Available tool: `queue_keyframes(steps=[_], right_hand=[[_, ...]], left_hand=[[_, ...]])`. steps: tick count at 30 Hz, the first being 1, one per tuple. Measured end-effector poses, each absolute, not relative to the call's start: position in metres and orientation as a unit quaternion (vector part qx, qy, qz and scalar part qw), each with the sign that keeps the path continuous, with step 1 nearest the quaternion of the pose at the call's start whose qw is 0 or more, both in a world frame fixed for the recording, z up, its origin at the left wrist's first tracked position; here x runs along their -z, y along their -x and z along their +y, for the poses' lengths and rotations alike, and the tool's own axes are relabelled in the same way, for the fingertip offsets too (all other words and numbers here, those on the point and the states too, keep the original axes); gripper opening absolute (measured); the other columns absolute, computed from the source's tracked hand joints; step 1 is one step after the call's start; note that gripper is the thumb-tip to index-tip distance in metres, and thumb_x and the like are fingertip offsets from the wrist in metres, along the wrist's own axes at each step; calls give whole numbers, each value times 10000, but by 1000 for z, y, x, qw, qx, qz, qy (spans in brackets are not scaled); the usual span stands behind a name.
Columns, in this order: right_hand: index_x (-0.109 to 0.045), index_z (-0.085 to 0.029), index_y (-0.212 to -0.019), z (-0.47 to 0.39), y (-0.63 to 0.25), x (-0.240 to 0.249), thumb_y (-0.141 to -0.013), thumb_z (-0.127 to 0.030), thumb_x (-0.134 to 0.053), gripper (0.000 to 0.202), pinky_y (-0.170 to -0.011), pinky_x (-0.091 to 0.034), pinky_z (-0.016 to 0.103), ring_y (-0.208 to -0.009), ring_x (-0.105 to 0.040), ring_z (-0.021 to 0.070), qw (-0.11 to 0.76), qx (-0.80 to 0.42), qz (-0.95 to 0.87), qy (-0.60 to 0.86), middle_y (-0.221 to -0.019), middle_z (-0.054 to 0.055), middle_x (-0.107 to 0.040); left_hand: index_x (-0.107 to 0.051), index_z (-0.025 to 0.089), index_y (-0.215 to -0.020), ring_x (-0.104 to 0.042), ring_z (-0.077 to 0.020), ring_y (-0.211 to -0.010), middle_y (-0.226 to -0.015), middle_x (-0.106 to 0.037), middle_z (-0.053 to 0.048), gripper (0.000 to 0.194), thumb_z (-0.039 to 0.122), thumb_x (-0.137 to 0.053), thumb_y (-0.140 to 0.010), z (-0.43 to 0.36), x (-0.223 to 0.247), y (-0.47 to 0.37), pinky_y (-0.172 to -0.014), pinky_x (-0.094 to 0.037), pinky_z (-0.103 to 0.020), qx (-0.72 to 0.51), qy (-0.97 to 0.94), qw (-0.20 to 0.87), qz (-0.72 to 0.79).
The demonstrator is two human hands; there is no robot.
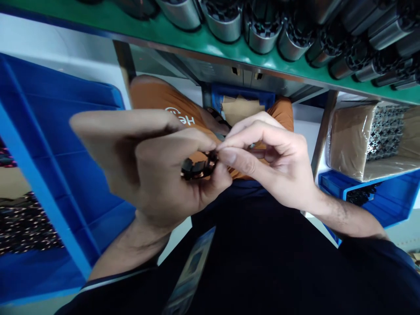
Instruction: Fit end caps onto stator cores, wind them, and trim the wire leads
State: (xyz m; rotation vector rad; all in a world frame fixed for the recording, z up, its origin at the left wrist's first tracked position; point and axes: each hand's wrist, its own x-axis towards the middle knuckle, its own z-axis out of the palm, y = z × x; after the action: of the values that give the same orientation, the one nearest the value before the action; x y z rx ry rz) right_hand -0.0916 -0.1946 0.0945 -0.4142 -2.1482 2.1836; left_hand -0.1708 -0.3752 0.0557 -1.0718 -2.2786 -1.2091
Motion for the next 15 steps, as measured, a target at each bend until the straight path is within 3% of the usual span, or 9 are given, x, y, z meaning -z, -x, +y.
queue_keyframes(steps=[3, 7, 11, 15], right_hand=[[-968, -333, -1035, -198, 95, -96, -991, -417, -994, 98, -834, -731, 356, -917, -826, 192, 20, -715, -683, 150, -1016, 25, -871], [-974, -352, -1122, -216, 91, -86, -1000, -463, -980, 166, -783, -732, 348, -871, -816, 180, 46, -726, -662, 183, -1013, 17, -886], [-969, -376, -1150, -233, 87, -72, -1011, -498, -966, 185, -904, -744, 361, -1002, -849, 192, 87, -730, -649, 197, -1082, 9, -898], [-962, -391, -1124, -244, 87, -67, -1030, -424, -960, 99, -878, -723, 324, -972, -838, 168, 126, -735, -637, 196, -1084, -16, -897]], left_hand=[[-769, 220, -1223, -770, -215, -835, -1089, -707, -101, 311, 424, -839, -999, -380, -58, 173, -639, -654, -327, 476, 363, 147, -787], [-713, 313, -1344, -829, -262, -1085, -1248, -732, -67, 267, 412, -777, -1105, -385, -61, 169, -889, -722, -384, 462, 342, 78, -815], [-741, 315, -1339, -839, -298, -1080, -1246, -791, -76, 271, 431, -775, -1097, -389, -60, 164, -840, -719, -407, 421, 343, 105, -833], [-764, 369, -1310, -839, -332, -1183, -1264, -816, -49, 271, 484, -818, -1070, -394, -56, 164, -902, -718, -450, 484, 300, 37, -821]])
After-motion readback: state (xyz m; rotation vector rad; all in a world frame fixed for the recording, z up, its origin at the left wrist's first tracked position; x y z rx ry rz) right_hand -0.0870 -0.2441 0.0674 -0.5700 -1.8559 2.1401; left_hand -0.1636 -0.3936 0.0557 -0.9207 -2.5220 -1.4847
